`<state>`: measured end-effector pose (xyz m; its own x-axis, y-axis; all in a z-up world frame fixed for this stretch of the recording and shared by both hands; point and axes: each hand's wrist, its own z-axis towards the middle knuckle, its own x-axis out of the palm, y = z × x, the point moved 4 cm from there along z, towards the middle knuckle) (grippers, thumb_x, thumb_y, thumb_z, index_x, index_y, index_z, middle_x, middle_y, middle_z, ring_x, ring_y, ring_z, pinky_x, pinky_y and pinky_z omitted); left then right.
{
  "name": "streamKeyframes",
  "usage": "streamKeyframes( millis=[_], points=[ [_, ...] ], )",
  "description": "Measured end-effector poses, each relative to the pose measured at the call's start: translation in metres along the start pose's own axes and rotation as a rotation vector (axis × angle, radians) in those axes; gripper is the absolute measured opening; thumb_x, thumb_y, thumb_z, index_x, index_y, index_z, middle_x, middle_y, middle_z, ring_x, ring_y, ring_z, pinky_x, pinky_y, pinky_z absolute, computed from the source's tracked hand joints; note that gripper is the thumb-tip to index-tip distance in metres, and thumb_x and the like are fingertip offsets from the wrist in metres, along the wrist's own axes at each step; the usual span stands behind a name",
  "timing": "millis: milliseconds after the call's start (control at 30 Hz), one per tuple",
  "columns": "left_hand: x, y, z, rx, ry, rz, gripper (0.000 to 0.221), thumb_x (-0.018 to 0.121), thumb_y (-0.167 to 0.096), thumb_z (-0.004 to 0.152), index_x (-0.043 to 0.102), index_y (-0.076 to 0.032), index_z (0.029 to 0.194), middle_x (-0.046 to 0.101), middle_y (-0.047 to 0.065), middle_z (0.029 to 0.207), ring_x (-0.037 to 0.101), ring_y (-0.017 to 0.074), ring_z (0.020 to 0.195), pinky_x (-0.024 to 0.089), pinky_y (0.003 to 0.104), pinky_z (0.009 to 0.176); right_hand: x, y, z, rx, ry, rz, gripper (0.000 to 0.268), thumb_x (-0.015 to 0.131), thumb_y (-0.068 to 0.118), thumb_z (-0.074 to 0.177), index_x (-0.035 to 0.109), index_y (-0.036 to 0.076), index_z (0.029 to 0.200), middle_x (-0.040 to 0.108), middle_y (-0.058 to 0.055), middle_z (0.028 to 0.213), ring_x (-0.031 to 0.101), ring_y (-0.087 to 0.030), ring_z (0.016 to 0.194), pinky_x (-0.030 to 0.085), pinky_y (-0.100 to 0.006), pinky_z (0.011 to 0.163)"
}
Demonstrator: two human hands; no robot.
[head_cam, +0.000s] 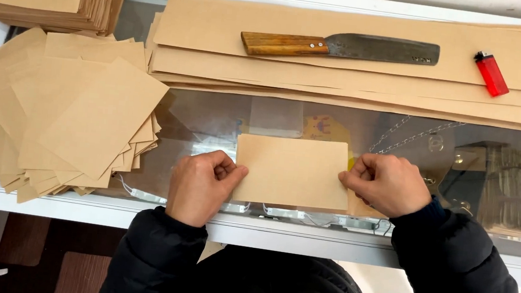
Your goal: Folding brown paper sheets into bags and stacking them on a glass counter.
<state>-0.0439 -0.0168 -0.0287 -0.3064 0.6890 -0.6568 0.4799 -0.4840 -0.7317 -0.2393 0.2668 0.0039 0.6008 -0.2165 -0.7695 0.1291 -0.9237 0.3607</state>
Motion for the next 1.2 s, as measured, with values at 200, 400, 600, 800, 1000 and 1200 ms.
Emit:
streamKeyframes(
  millis=[200,400,600,800,1000,1200],
  points=[
    [-0.004,-0.003,0.001,0.001,0.032,0.046,0.026,0.092,-0.034,0.089,0.084,-0.011,0.080,0.075,0.008,0.061,0.076,0.0360,0.068,0.058,0.044,0.069,0.002,-0.003,0.006,-0.002,-0.027,-0.069,0.031,0.082,0.046,0.087,0.083,0.016,0.081,0.075,-0.002,0.056,0.078,-0.027,0.069,0.063,-0.036,0.085],
    [-0.007,0.003,-0.003,0.001,0.010,-0.060,0.026,0.093,-0.031,0.089,0.084,-0.008,0.081,0.075,0.010,0.062,0.075,0.0348,0.065,0.058,0.042,0.068,0.000,-0.010,0.006,0.008,0.018,0.016,0.036,0.083,0.045,0.092,0.084,0.009,0.084,0.080,-0.010,0.062,0.080,-0.030,0.072,0.064,-0.042,0.081],
    [-0.029,0.030,-0.022,0.094,-0.089,-0.228,0.032,0.084,-0.031,0.103,0.076,-0.012,0.079,0.056,-0.004,0.062,0.046,0.0111,0.062,0.043,0.032,0.063,0.005,-0.011,0.008,-0.076,-0.021,0.322,0.043,0.082,0.030,0.108,0.071,0.001,0.079,0.075,-0.015,0.063,0.069,-0.022,0.058,0.062,-0.037,0.063],
    [-0.112,0.057,-0.049,0.295,-0.528,0.040,0.018,0.078,-0.021,0.106,0.081,-0.006,0.097,0.081,0.006,0.090,0.070,0.0228,0.083,0.056,0.040,0.076,0.010,0.095,0.000,-0.376,-0.019,0.294,0.037,0.080,0.031,0.106,0.075,0.004,0.082,0.076,-0.009,0.065,0.073,-0.018,0.059,0.060,-0.033,0.066],
    [-0.170,0.123,-0.055,0.051,-0.737,0.355,0.038,0.086,-0.032,0.103,0.079,-0.009,0.132,0.070,0.009,0.125,0.067,0.0340,0.118,0.058,0.048,0.102,0.056,0.251,0.005,-0.777,0.037,0.133,0.031,0.081,0.033,0.100,0.085,0.012,0.122,0.089,-0.015,0.100,0.089,-0.031,0.098,0.073,-0.046,0.084],
    [-0.179,0.137,-0.052,-0.113,-0.534,0.323,0.070,0.087,-0.038,0.098,0.065,-0.006,0.157,0.063,0.016,0.135,0.062,0.0423,0.126,0.052,0.059,0.107,0.111,0.322,0.076,-0.804,-0.114,-0.145,0.068,0.074,0.055,0.103,0.064,0.013,0.155,0.078,-0.013,0.136,0.075,-0.037,0.132,0.059,-0.055,0.115]
  ],
)
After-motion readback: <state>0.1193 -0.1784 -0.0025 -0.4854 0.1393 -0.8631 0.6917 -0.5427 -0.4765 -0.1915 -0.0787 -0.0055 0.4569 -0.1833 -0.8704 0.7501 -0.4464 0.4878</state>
